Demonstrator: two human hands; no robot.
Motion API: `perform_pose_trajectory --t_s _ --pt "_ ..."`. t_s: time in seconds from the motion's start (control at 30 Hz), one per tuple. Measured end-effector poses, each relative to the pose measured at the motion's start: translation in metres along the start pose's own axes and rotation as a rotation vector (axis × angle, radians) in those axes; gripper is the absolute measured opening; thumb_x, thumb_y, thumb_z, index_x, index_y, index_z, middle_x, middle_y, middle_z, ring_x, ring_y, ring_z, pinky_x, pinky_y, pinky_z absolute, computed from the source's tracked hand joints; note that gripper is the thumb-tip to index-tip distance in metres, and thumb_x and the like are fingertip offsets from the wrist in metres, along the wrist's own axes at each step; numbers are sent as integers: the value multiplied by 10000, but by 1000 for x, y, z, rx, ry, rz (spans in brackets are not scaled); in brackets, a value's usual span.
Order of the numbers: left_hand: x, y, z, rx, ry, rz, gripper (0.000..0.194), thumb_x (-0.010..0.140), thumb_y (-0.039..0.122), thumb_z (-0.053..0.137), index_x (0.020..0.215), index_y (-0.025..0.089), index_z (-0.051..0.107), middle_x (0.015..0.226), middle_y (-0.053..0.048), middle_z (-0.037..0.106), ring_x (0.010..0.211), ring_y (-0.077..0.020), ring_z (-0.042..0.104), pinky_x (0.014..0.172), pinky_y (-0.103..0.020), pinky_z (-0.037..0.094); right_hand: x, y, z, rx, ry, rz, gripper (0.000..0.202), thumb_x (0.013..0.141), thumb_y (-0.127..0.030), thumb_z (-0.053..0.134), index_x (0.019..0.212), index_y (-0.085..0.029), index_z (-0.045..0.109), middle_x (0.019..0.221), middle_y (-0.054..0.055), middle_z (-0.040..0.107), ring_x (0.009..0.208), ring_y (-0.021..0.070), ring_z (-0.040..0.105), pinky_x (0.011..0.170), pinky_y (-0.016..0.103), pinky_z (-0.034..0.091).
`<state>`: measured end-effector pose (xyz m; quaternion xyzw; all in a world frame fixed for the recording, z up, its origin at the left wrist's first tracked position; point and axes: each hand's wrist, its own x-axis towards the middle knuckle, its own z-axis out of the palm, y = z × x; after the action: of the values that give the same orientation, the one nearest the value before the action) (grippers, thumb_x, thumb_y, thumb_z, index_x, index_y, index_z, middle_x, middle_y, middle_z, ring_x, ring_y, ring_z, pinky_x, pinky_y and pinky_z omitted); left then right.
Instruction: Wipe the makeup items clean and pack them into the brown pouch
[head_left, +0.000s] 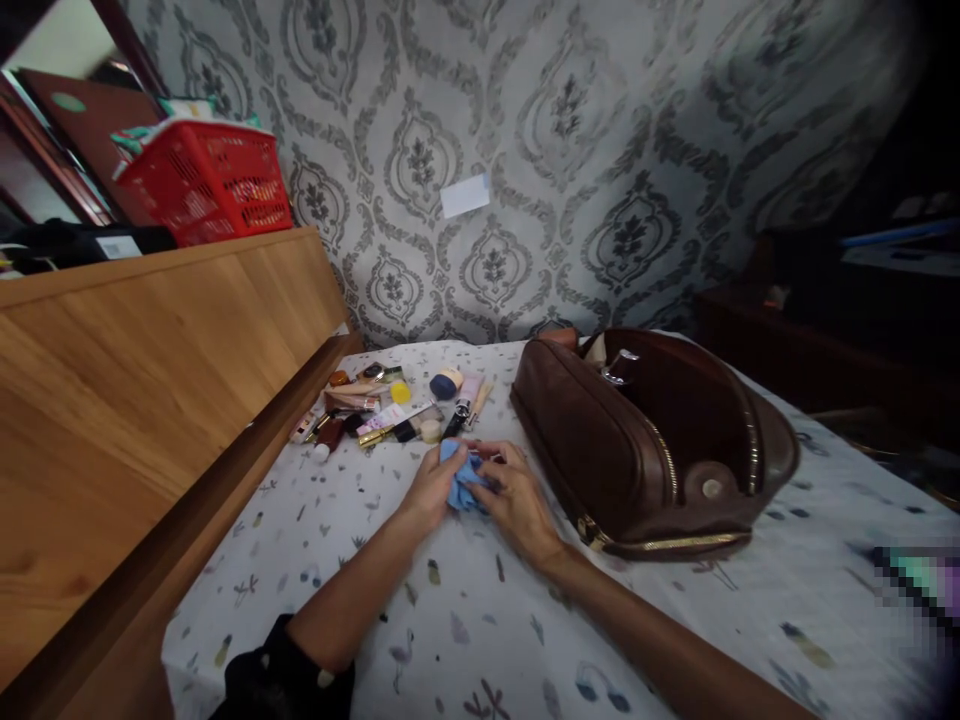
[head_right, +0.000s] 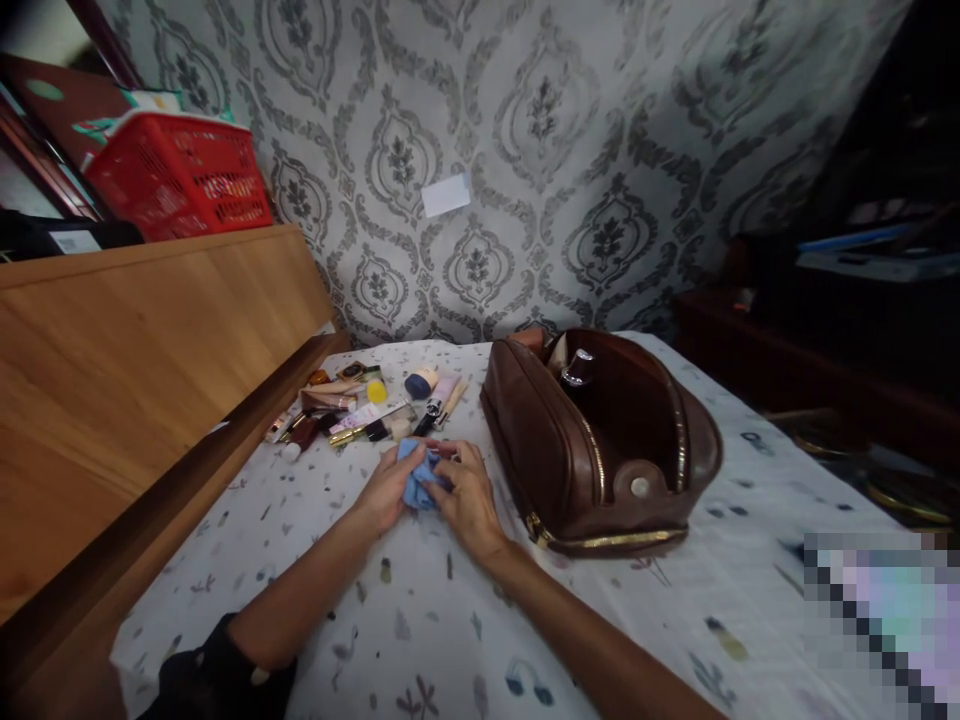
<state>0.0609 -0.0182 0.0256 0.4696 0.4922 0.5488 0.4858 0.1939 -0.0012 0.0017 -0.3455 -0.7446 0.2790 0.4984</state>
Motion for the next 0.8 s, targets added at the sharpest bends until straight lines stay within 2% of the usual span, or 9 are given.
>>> perform_pose_trajectory --t_s 0.1,0.17,0.27,0.33,0.4,0.47,0.57,0.63,0.8 --pt "8 -1 -5 152 16 45 491 795 614 620 955 150 635 842 -73 689 742 -184 659 687 -289 520 -1 1 0 21 48 70 297 753 -282 683 555 -213 471 953 90 605 992 265 568 855 408 485" --pt "20 5 -13 306 27 85 373 844 511 592 981 167 633 837 -54 681 747 -192 653 730 -315 525 -2 2 0 32 42 100 357 790 -326 666 543 -209 436 942 88 599 980 249 576 844 377 476" --pt "49 24 -32 584 112 152 206 859 285 576 1035 194 633 968 -59 673 955 -232 639 913 -367 485 -4 2 -1 53 24 128 398 872 -373 589 553 -206 421 904 73 603 918 215 588 809 335 461" --pt "73 38 -48 770 206 175 301 824 140 554 1113 195 616 1202 -102 613 1224 -273 521 1062 -407 382 -5 2 -1 68 14 127 398 898 -384 559 569 -206 421 828 50 588 831 193 579 765 315 452" --pt "94 48 -63 939 283 157 419 800 75 529 1205 171 578 1352 -163 512 1353 -323 394 1117 -471 300 -6 3 0 73 9 121 363 911 -359 546 596 -205 450 764 30 563 769 178 555 727 299 440" --pt "112 52 -74 1080 316 119 444 813 81 509 1253 128 543 1381 -226 469 1372 -367 364 1115 -520 278 -6 4 1 60 9 128 309 907 -306 559 624 -197 495 741 21 552 750 168 538 702 284 430" --pt "127 45 -83 1238 286 55 389 843 149 506 1227 113 555 1295 -248 533 1296 -392 460 1056 -528 351 -6 4 3 39 -4 161 235 890 -226 597 663 -181 556 760 18 569 764 153 535 694 260 422" --pt "131 38 -86 1317 257 28 424 855 195 508 1273 129 522 1260 -240 561 1215 -389 537 994 -517 412 -5 4 4 23 2 186 221 876 -202 623 663 -174 571 761 14 571 760 144 533 692 252 416" --pt "136 29 -89 1462 260 12 473 900 312 466 1335 127 455 1234 -268 582 1144 -407 588 934 -516 442 -4 3 5 -34 3 202 236 848 -196 665 634 -171 568 717 -6 550 732 135 507 715 256 404"
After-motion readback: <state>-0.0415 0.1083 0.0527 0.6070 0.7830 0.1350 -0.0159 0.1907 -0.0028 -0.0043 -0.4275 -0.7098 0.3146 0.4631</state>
